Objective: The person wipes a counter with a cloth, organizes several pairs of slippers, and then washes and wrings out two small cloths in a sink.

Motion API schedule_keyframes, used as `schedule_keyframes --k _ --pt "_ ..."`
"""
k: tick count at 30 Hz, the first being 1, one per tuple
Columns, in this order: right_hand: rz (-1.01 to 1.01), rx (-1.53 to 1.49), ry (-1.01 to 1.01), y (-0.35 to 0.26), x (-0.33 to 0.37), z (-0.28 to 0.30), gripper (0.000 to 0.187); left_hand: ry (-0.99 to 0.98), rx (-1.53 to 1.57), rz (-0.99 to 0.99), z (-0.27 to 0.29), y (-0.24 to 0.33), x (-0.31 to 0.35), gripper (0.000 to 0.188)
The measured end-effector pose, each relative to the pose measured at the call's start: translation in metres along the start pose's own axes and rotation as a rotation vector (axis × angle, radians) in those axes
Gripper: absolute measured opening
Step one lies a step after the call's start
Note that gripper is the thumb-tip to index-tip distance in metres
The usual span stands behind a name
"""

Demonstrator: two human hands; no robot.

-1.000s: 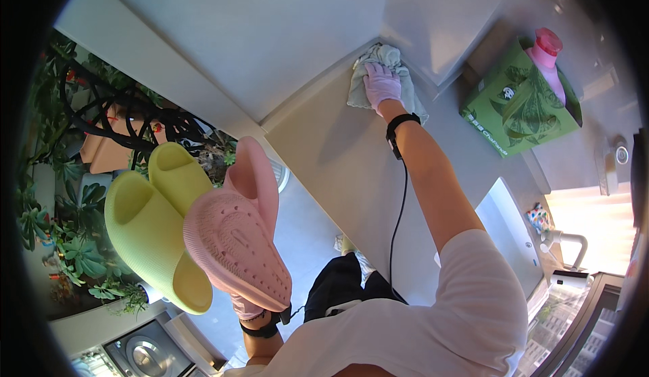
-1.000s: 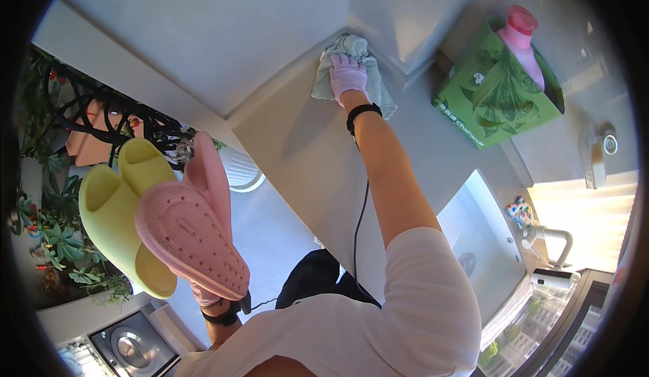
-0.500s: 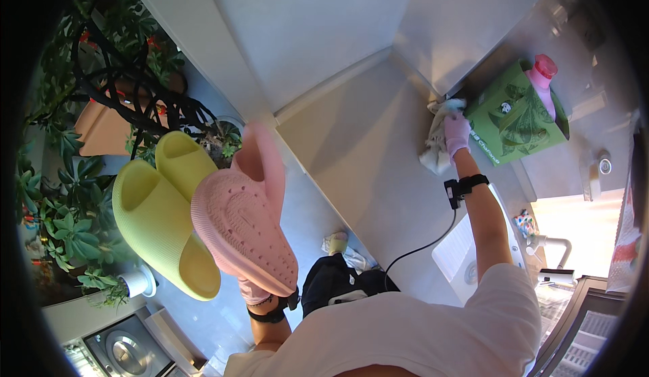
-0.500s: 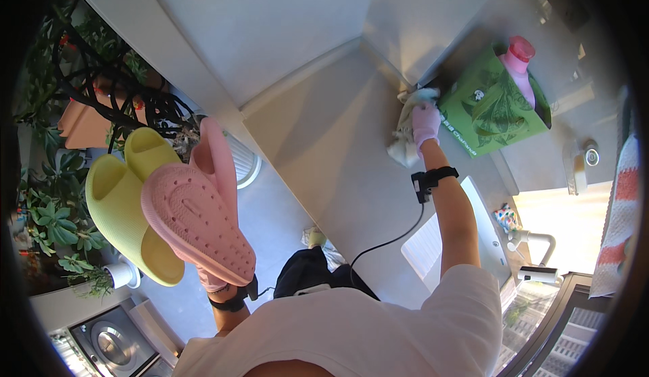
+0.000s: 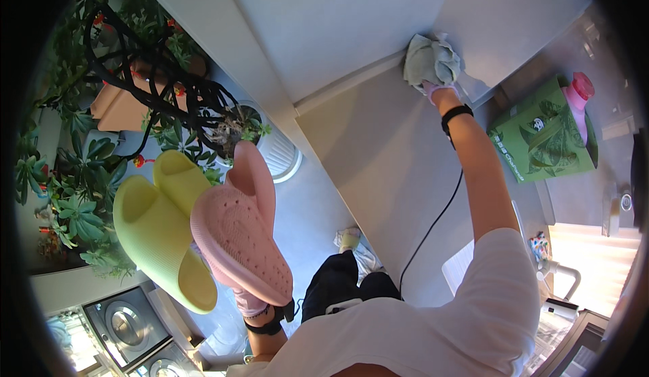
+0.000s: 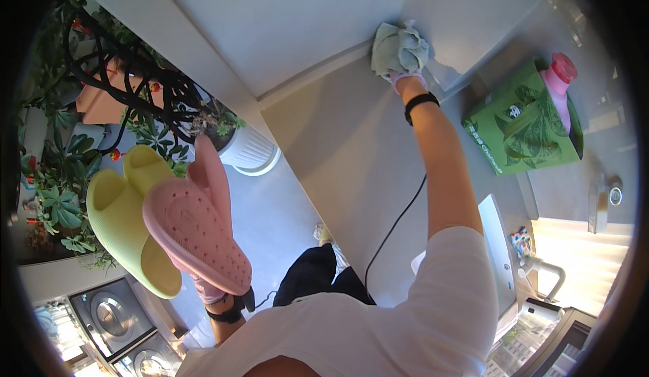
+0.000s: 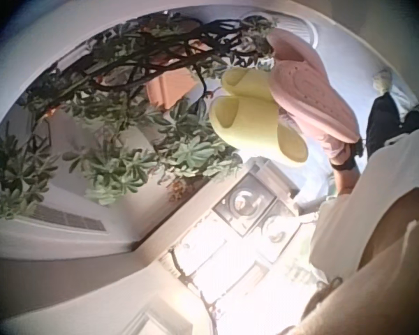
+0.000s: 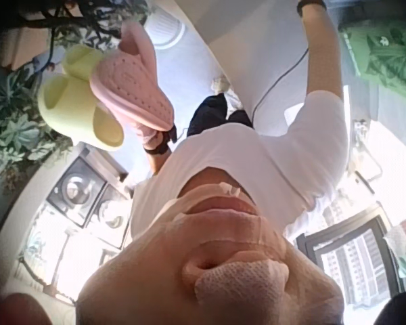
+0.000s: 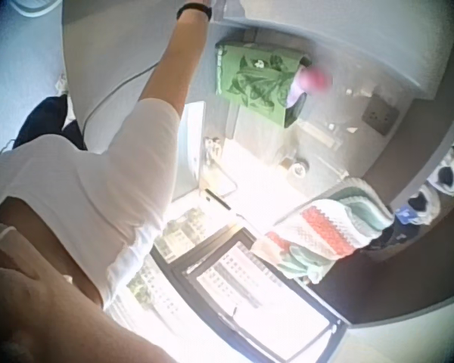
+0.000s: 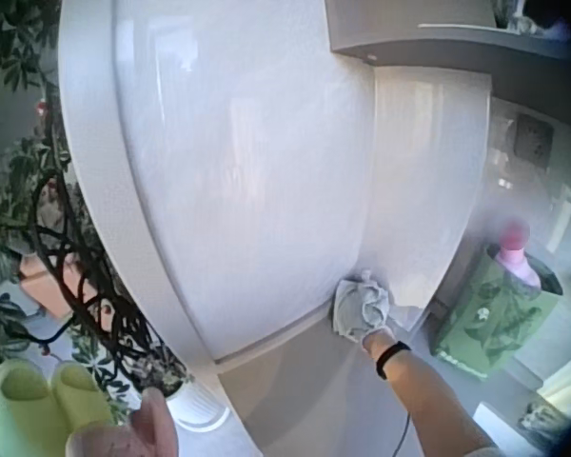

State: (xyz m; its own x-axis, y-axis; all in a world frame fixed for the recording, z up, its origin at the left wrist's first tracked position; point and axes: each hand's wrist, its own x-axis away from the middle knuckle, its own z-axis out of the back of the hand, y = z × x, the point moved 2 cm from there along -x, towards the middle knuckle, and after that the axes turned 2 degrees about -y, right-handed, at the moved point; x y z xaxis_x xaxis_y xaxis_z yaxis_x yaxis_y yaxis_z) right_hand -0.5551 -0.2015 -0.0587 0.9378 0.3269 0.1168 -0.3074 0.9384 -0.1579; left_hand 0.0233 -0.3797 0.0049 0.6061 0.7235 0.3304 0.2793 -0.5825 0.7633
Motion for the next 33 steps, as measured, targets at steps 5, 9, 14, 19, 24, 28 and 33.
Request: schedule_keyframes --k 5,9,14,19,24,28,33 --pt "-0.055 0.122 -0.043 0.072 0.072 -0.002 0.055 -0.053 0.009 0.018 0.005 -0.007 -0.001 0.056" --pt "-0.046 0.130 -0.073 0.103 0.129 0.005 0.051 -0.088 0.068 0.043 0.003 -0.015 -0.007 0.054" --pt "0.142 0.079 -0.039 0.089 0.185 0.015 0.046 -0.026 0.178 0.065 0.006 -0.025 -0.006 0.056" --pt "0.059 -0.063 -0.142 0.038 0.169 -0.001 0.050 -0.081 0.051 0.087 -0.017 -0.008 -0.003 0.057" --pt "0.233 -0.184 -0.791 -0.059 0.252 -0.001 0.060 -0.220 -0.035 0.081 -0.015 -0.018 -0.019 0.060" --pt "0.657 -0.348 -0.082 -0.012 0.357 -0.033 0.052 -0.315 -0.008 0.137 -0.046 -0.032 -0.032 0.059" --pt "-0.138 -1.259 -0.430 0.115 0.343 0.017 0.049 -0.448 0.031 0.198 -0.095 -0.051 -0.041 0.058"
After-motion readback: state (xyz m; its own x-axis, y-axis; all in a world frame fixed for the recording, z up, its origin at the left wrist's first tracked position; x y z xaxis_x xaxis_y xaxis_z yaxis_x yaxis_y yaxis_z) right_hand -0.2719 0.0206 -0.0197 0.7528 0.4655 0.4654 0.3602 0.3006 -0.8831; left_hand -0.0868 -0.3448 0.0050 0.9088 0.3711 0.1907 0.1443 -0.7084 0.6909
